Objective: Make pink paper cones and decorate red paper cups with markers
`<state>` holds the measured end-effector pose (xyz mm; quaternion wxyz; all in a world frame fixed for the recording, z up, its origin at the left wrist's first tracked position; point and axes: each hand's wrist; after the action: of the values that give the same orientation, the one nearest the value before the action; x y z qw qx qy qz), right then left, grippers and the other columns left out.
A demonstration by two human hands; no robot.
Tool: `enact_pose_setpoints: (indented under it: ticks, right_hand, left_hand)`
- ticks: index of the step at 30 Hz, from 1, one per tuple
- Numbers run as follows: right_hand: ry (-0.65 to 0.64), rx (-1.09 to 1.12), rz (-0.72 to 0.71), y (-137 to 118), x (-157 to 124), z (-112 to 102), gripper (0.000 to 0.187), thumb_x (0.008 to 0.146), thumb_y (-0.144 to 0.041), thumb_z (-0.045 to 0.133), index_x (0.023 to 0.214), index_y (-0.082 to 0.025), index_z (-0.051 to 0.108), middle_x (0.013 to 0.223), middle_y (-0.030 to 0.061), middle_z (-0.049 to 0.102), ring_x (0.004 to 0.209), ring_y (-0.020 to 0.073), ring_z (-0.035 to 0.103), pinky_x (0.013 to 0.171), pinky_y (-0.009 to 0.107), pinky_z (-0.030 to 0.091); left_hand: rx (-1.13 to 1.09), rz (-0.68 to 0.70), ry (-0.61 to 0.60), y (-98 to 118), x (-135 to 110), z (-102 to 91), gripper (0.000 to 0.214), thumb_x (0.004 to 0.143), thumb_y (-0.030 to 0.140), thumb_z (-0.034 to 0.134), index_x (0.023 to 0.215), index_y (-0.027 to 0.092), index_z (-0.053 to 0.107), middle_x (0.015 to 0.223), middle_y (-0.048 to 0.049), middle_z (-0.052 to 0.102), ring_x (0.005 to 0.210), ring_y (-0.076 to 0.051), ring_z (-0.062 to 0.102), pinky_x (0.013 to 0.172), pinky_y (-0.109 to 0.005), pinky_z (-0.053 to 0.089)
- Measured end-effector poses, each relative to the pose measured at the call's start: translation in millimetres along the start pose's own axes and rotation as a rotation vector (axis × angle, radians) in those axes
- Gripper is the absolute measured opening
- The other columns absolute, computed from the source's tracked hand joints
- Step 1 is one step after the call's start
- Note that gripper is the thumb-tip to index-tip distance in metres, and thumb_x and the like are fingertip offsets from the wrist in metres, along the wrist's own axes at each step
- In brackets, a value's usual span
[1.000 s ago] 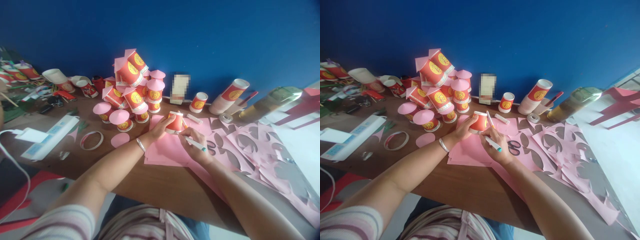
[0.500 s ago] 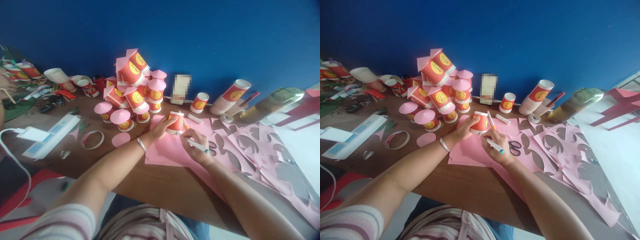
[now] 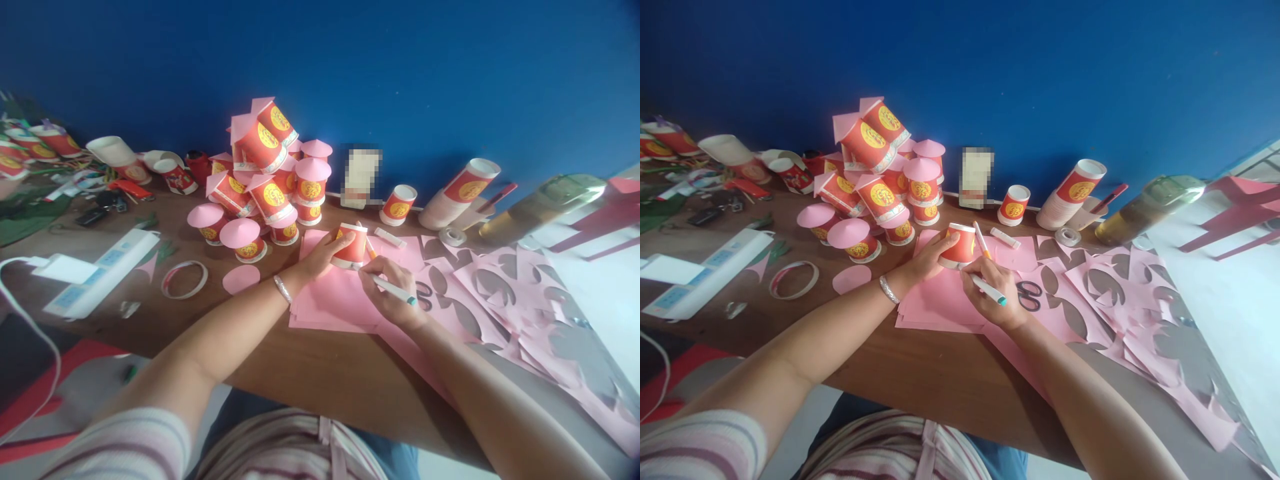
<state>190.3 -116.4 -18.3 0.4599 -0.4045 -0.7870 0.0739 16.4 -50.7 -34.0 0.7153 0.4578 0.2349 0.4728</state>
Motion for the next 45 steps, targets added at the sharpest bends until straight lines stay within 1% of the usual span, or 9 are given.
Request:
enact_pose_setpoints:
  ticks: [3,6,9,14,22,28,34,39,45]
  right_hand:
    - [-0.006,-0.007,0.004,0.5,0.6,0.0,0.01,0.092,-0.022,0.06,0.082,-0.024,0.058,0.069,-0.0007,0.069,0.057,0.0143,0.064,0.056,0.025,0.05]
    - [0.005,-0.016,-0.005,0.2,1.5,-0.2,0.011,0.093,-0.021,0.06,0.082,-0.024,0.058,0.069,-0.001,0.069,0.058,0.014,0.064,0.056,0.025,0.049]
    - [0.004,-0.006,-0.015,-0.2,2.2,-0.2,0.011,0.093,-0.02,0.06,0.083,-0.024,0.058,0.07,-0.0012,0.068,0.059,0.0137,0.064,0.057,0.024,0.049]
    - [0.033,0.008,-0.032,0.6,2.4,1.5,0.01,0.094,-0.019,0.061,0.085,-0.024,0.058,0.071,-0.0017,0.066,0.059,0.0129,0.063,0.057,0.024,0.049]
    - [0.004,0.051,-0.001,1.2,3.1,2.1,0.01,0.094,-0.021,0.062,0.086,-0.024,0.059,0.074,-0.0007,0.067,0.062,0.0138,0.064,0.06,0.025,0.051]
    - [-0.037,0.088,-0.005,1.2,2.8,0.1,0.009,0.094,-0.022,0.061,0.085,-0.024,0.06,0.073,-0.0006,0.068,0.061,0.0146,0.065,0.06,0.026,0.052]
    - [-0.044,0.085,-0.012,0.3,2.2,-1.6,0.01,0.093,-0.02,0.06,0.083,-0.024,0.059,0.075,0.0003,0.071,0.065,0.0148,0.068,0.06,0.026,0.052]
    - [-0.046,0.073,0.003,0.3,2.0,-1.9,0.011,0.092,-0.02,0.061,0.082,-0.023,0.059,0.075,0.0004,0.071,0.063,0.0149,0.067,0.058,0.025,0.051]
    - [-0.048,0.099,0.013,-1.6,2.2,-2.7,0.011,0.091,-0.019,0.06,0.081,-0.023,0.058,0.072,0.0001,0.07,0.06,0.0148,0.065,0.056,0.026,0.05]
  left_hand:
    - [0.008,-0.008,-0.007,-0.2,-0.1,-0.6,0.034,0.089,0.05,0.072,0.097,0.017,0.069,0.091,-0.0046,0.072,0.088,-0.02,0.068,0.087,-0.034,0.051]
    - [0.022,-0.015,-0.009,-1.8,-0.1,-2.6,0.033,0.089,0.05,0.072,0.097,0.018,0.069,0.09,-0.0041,0.072,0.087,-0.02,0.067,0.085,-0.034,0.05]
    - [0.03,-0.014,0.004,-3.3,0.1,-4.4,0.034,0.088,0.049,0.073,0.103,0.019,0.069,0.095,-0.0044,0.072,0.089,-0.019,0.067,0.084,-0.032,0.049]
    - [0.051,-0.027,-0.01,-2.4,0.1,-3.8,0.041,0.086,0.05,0.075,0.109,0.017,0.067,0.099,-0.0044,0.071,0.091,-0.018,0.066,0.088,-0.033,0.049]
    - [0.09,-0.016,-0.004,-0.4,-1.1,-2.9,0.037,0.086,0.048,0.076,0.103,0.017,0.065,0.088,-0.001,0.066,0.082,-0.015,0.061,0.087,-0.033,0.048]
    - [0.098,-0.034,-0.013,0.7,-1.4,-1.7,0.041,0.086,0.049,0.075,0.108,0.017,0.065,0.094,-0.0042,0.069,0.088,-0.019,0.063,0.087,-0.035,0.048]
    - [0.072,-0.017,-0.013,-2.8,-0.4,-5.2,0.038,0.087,0.047,0.074,0.109,0.016,0.067,0.096,-0.0043,0.07,0.09,-0.018,0.064,0.089,-0.033,0.048]
    - [0.062,-0.011,-0.003,-3.6,-0.4,-6.9,0.038,0.088,0.047,0.073,0.112,0.017,0.067,0.103,-0.0056,0.071,0.096,-0.02,0.065,0.09,-0.033,0.048]
    - [0.031,-0.014,-0.02,-2.2,-0.7,-5.2,0.033,0.09,0.046,0.072,0.108,0.018,0.068,0.098,-0.0042,0.07,0.092,-0.018,0.065,0.086,-0.032,0.049]
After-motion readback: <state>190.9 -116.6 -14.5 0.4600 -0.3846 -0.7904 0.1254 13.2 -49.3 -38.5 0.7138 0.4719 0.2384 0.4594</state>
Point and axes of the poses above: each hand's wrist, its own x-axis towards the middle knuckle, its own z-axis out of the palm, y = z × x
